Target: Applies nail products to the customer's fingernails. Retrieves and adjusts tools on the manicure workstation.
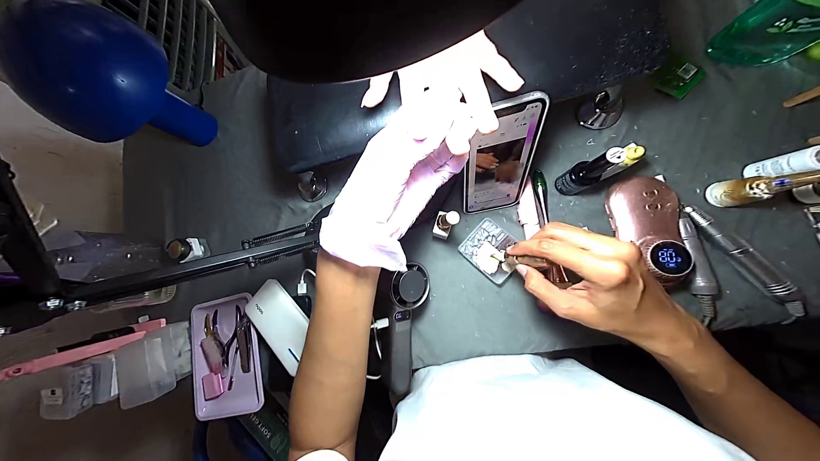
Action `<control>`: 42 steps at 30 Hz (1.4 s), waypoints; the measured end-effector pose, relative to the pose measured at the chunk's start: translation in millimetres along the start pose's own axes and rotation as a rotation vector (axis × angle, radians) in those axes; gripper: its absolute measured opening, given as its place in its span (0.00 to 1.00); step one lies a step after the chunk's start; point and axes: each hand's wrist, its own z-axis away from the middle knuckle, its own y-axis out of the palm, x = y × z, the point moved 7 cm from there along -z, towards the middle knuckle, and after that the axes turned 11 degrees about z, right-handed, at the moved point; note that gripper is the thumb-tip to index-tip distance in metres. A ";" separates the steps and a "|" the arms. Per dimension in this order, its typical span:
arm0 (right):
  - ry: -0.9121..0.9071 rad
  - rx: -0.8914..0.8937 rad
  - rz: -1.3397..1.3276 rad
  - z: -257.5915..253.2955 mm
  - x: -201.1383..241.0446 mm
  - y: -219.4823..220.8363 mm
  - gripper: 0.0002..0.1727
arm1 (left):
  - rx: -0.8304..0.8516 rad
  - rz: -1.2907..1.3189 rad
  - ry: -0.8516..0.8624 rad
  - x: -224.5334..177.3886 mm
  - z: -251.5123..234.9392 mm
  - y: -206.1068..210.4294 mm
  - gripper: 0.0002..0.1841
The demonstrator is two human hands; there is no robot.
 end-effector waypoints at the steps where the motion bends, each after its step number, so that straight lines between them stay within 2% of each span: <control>1: 0.002 0.012 0.007 -0.4 0.2 0.1 0.13 | 0.011 -0.042 -0.001 -1.0 -0.4 1.1 0.08; 5: -0.015 0.044 -0.002 -0.8 1.1 5.1 0.13 | -0.006 -0.193 0.029 -5.5 -1.1 -2.0 0.11; 8: -0.029 0.057 -0.022 -2.7 3.8 6.1 0.13 | -0.077 -0.365 0.115 -10.6 -1.0 -7.6 0.12; 12: -0.024 0.071 -0.033 -2.7 2.4 7.6 0.13 | -0.145 -0.520 0.175 -16.2 -1.5 -6.0 0.08; 20: 0.135 -0.151 -0.334 -2.2 -13.6 -22.6 0.12 | -0.112 -0.240 0.104 -9.9 18.1 -4.3 0.05; 23: 0.159 -0.228 -0.363 1.3 -15.4 -29.0 0.12 | -0.049 -0.168 0.021 -8.7 6.7 0.6 0.07; 26: 0.186 -0.264 -0.326 2.7 -14.4 -32.7 0.13 | -0.023 -0.190 0.041 -6.3 18.1 2.0 0.07; 29: 0.204 -0.300 -0.317 3.4 -14.9 -33.1 0.13 | -0.069 -0.279 0.106 -7.4 35.2 -2.5 0.05; 33: 0.218 -0.311 -0.327 0.4 -15.4 -35.0 0.22 | -0.092 -0.352 0.111 -6.2 23.5 -2.4 0.06; 37: 0.210 -0.392 -0.341 -9.3 -11.6 -41.1 0.14 | -0.128 -0.325 0.098 -4.5 37.6 -6.6 0.05; 42: 0.165 -0.509 -0.232 -34.8 9.0 -56.0 0.11 | -0.167 -0.284 0.076 -2.8 35.8 -9.2 0.05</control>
